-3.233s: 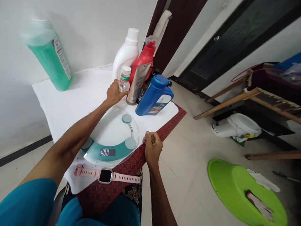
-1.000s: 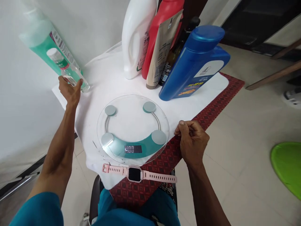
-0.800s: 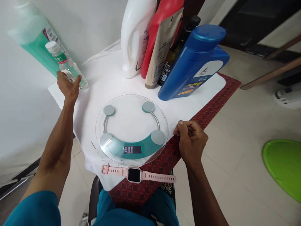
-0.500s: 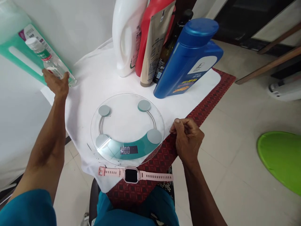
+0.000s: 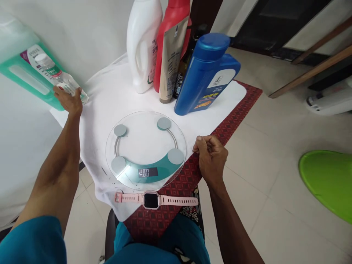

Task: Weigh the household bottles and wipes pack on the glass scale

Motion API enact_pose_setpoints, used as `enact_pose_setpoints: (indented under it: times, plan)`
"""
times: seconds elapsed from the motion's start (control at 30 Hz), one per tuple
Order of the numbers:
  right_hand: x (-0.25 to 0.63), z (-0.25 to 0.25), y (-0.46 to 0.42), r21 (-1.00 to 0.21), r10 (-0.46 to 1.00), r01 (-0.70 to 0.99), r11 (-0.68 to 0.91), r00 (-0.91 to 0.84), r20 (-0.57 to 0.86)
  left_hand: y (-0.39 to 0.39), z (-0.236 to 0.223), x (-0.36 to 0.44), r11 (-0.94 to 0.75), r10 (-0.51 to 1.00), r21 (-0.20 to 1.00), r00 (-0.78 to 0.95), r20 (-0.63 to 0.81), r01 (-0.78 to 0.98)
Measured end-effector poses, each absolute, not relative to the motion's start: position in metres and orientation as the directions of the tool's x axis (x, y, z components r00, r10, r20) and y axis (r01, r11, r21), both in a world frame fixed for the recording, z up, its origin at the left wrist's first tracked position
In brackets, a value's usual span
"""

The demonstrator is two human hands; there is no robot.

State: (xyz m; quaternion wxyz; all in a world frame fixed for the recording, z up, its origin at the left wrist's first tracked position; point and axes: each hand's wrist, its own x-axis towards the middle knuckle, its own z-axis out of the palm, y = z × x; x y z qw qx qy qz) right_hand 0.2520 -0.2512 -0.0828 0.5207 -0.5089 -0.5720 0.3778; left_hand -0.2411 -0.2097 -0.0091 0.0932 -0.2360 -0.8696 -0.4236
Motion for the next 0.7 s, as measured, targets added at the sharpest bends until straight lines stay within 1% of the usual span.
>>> enact_pose_setpoints:
  times: [0.1, 0.17, 0.2, 0.23, 0.3, 0.33, 0.37, 0.43, 0.57, 0.63, 0.7]
  plan:
    - [0.252, -0.084, -0.250, -0.969, 0.980, 0.172, 0.177, 0.056, 0.189, -0.218, -0.004, -0.233, 0.543, 0.301, 0.680, -0.870, 0.390, 0.493]
    - [0.252, -0.084, -0.250, -0.969, 0.982, 0.176, 0.171, 0.053, 0.183, -0.221, -0.003, -0.220, 0.503, 0.273, 0.676, -0.841, 0.466, 0.538]
    - [0.252, -0.084, -0.249, -0.969, 0.982, 0.179, 0.172, 0.052, 0.184, -0.220, -0.004, -0.211, 0.454, 0.285, 0.663, -0.802, 0.525, 0.595]
    - [0.252, -0.084, -0.249, -0.968, 0.981, 0.180, 0.174, 0.051, 0.186, -0.217, -0.005, -0.199, 0.388, 0.328, 0.634, -0.743, 0.583, 0.669]
    - [0.253, -0.084, -0.249, -0.967, 0.981, 0.181, 0.177, 0.049, 0.188, -0.206, -0.009, -0.171, 0.218, 0.491, 0.546, -0.575, 0.654, 0.809]
    - [0.253, -0.085, -0.249, -0.967, 0.981, 0.184, 0.177, 0.048, 0.189, -0.199, -0.012, -0.155, 0.131, 0.592, 0.516, -0.484, 0.645, 0.847]
    - [0.253, -0.085, -0.249, -0.966, 0.981, 0.187, 0.176, 0.047, 0.188, -0.191, -0.014, -0.139, 0.062, 0.682, 0.513, -0.411, 0.605, 0.856]
    - [0.254, -0.086, -0.249, -0.965, 0.981, 0.193, 0.176, 0.048, 0.188, -0.173, -0.017, -0.110, -0.011, 0.803, 0.580, -0.338, 0.490, 0.815]
    - [0.256, -0.088, -0.249, -0.965, 0.980, 0.184, 0.187, 0.041, 0.197, -0.148, -0.016, -0.073, 0.020, 0.903, 0.717, -0.321, 0.286, 0.696]
    - [0.256, -0.087, -0.250, -0.964, 0.978, 0.180, 0.197, 0.030, 0.205, -0.143, -0.013, -0.066, 0.024, 0.932, 0.756, -0.289, 0.220, 0.654]
    - [0.257, -0.087, -0.250, -0.962, 0.977, 0.181, 0.205, 0.023, 0.212, -0.143, -0.009, -0.062, 0.019, 0.948, 0.779, -0.259, 0.185, 0.627]
